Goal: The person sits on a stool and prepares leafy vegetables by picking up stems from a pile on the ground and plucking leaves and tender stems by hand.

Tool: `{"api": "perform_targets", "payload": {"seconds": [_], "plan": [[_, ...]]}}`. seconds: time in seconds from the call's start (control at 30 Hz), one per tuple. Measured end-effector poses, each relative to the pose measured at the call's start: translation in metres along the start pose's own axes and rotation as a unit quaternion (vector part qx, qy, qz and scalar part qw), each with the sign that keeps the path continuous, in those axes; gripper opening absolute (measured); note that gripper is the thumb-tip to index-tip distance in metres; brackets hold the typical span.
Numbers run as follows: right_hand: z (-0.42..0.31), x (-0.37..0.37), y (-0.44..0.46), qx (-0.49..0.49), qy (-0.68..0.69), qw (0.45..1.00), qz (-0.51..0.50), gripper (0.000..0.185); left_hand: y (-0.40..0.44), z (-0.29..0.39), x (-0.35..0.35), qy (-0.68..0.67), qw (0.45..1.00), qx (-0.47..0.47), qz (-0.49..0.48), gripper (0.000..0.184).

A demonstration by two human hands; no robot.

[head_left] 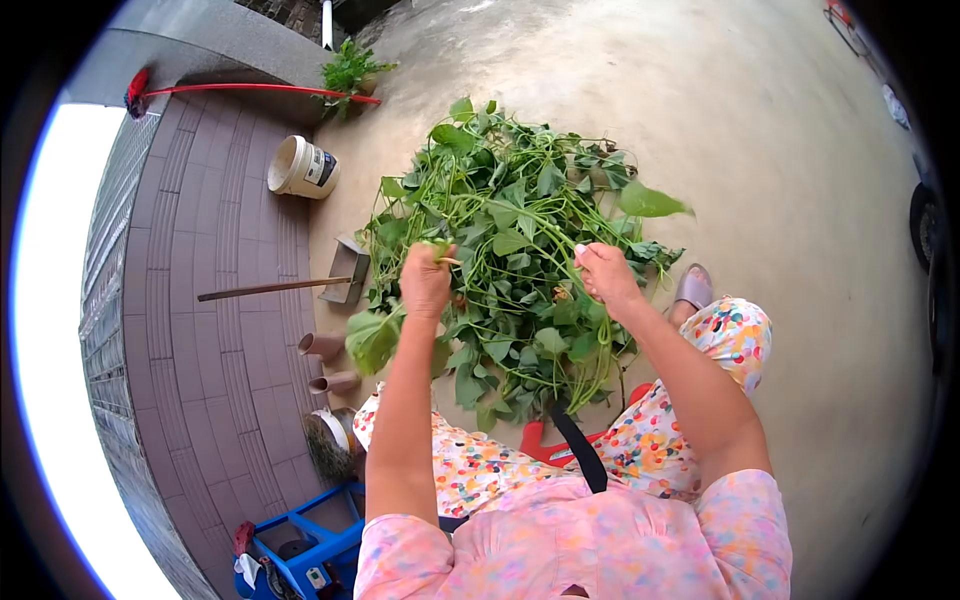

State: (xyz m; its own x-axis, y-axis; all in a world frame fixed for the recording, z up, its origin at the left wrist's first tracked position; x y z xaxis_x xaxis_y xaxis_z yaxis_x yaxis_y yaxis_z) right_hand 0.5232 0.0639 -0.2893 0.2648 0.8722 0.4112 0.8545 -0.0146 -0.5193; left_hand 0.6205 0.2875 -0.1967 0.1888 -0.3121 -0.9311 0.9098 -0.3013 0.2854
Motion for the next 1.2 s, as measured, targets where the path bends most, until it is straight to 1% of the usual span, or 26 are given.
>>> {"api": "perform_targets", "payload": {"seconds": [0.03, 0.07, 0.1, 0.17, 0.2, 0.23, 0.27, 0.3, 0.37, 0.4, 0.47, 0.5, 0.57, 0.6, 0.63, 0.7, 0.73, 0.77, 0.83, 0.87, 0.9, 0.93, 1.03, 1.1, 1.17, 1.2], "plan": [[0.003, 0.002, -0.002, 0.030, 0.048, 0.998, -0.014, 0.023, -0.003, 0.015, 0.005, -0.035, 0.998, -0.012, -0.046, 0.007], [0.002, 0.005, -0.003, 0.031, 0.067, 0.997, -0.019, 0.021, -0.011, 0.023, 0.015, -0.189, 0.982, 0.001, -0.019, 0.003], [0.001, 0.004, -0.004, 0.030, 0.067, 0.997, -0.015, 0.021, -0.015, 0.031, 0.028, -0.155, 0.984, -0.047, -0.073, 0.006], [-0.002, 0.006, -0.004, 0.031, 0.064, 0.997, -0.023, 0.022, -0.026, 0.052, 0.043, -0.176, 0.980, -0.039, -0.083, 0.007], [-0.002, 0.005, -0.004, 0.035, 0.046, 0.998, -0.021, 0.023, -0.027, 0.066, 0.044, -0.190, 0.978, -0.040, -0.072, 0.008], [-0.002, 0.005, -0.004, 0.035, 0.044, 0.998, -0.022, 0.023, -0.030, 0.076, 0.048, -0.274, 0.961, -0.013, -0.023, 0.010], [0.000, 0.005, -0.003, 0.036, 0.036, 0.998, -0.022, 0.024, -0.033, 0.084, 0.058, -0.320, 0.947, -0.023, -0.030, 0.017], [0.001, 0.005, -0.003, 0.037, 0.028, 0.999, -0.021, 0.025, -0.034, 0.097, 0.056, -0.320, 0.946, 0.013, -0.044, 0.015], [0.001, 0.006, -0.001, 0.034, 0.036, 0.999, -0.024, 0.025, -0.035, 0.115, 0.057, -0.368, 0.928, 0.030, -0.046, 0.015], [0.000, 0.006, -0.001, 0.030, 0.044, 0.998, -0.025, 0.026, -0.035, 0.113, 0.057, -0.367, 0.929, 0.031, -0.046, 0.015], [0.000, 0.006, -0.001, 0.032, 0.042, 0.998, -0.021, 0.026, -0.037, 0.117, 0.065, -0.305, 0.932, 0.112, -0.163, 0.019], [-0.001, 0.007, -0.002, 0.035, 0.039, 0.998, -0.016, 0.025, -0.035, 0.116, 0.061, -0.304, 0.931, 0.114, -0.165, 0.019], [-0.007, 0.008, -0.007, 0.027, 0.016, 0.999, -0.013, 0.024, -0.036, 0.118, 0.056, -0.279, 0.924, 0.140, -0.223, 0.021], [-0.010, 0.009, -0.009, 0.020, -0.010, 1.000, -0.012, 0.023, -0.036, 0.123, 0.048, -0.212, 0.938, 0.173, -0.211, 0.017], [-0.006, 0.010, -0.007, 0.020, -0.009, 1.000, -0.013, 0.023, -0.036, 0.121, 0.047, -0.211, 0.939, 0.172, -0.211, 0.017], [0.003, 0.014, -0.001, 0.009, -0.006, 0.999, -0.035, 0.020, -0.037, 0.119, 0.045, -0.113, 0.947, 0.215, -0.208, 0.016], [0.006, 0.016, 0.001, 0.009, -0.006, 0.999, -0.036, 0.020, -0.037, 0.117, 0.044, -0.072, 0.952, 0.239, -0.179, 0.019], [0.009, 0.017, 0.002, -0.001, -0.022, 1.000, -0.019, 0.020, -0.036, 0.112, 0.046, -0.072, 0.952, 0.237, -0.178, 0.019], [0.017, 0.018, 0.006, -0.012, -0.039, 0.999, -0.001, 0.020, -0.035, 0.107, 0.052, -0.032, 0.944, 0.283, -0.165, 0.020], [0.022, 0.016, 0.011, -0.036, -0.089, 0.995, 0.030, 0.019, -0.036, 0.104, 0.055, -0.030, 0.943, 0.294, -0.156, 0.021], [0.021, 0.016, 0.011, -0.061, -0.138, 0.987, 0.060, 0.019, -0.036, 0.103, 0.056, -0.029, 0.943, 0.293, -0.155, 0.021], [0.021, 0.017, 0.012, -0.062, -0.139, 0.987, 0.058, 0.019, -0.036, 0.101, 0.056, -0.031, 0.944, 0.292, -0.149, 0.021], [0.021, 0.015, 0.010, -0.072, -0.258, 0.957, 0.113, 0.022, -0.037, 0.098, 0.064, -0.023, 0.946, 0.287, -0.148, 0.019], [0.024, 0.014, 0.011, -0.082, -0.253, 0.956, 0.124, 0.023, -0.037, 0.095, 0.070, -0.014, 0.947, 0.283, -0.151, 0.017], [0.026, 0.012, 0.011, -0.094, -0.248, 0.954, 0.136, 0.023, -0.035, 0.087, 0.075, -0.004, 0.956, 0.269, -0.117, 0.008], [0.024, 0.009, 0.008, -0.082, -0.236, 0.958, 0.142, 0.023, -0.029, 0.046, 0.085, 0.028, 0.981, 0.153, -0.117, 0.006]]}}
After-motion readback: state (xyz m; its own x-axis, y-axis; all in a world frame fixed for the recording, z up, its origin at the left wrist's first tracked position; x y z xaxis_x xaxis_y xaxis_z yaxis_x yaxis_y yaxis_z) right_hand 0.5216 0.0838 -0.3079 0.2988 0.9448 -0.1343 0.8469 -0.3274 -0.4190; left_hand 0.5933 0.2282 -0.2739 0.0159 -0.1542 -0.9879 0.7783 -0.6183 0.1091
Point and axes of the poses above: each hand's wrist, its own y-axis towards the middle knuckle, its own x-axis out of the palm, z = x × y, the point moved 5 cm from there along y, towards the middle knuckle, and after that the axes turned 3 degrees about x, right-handed, at the moved point
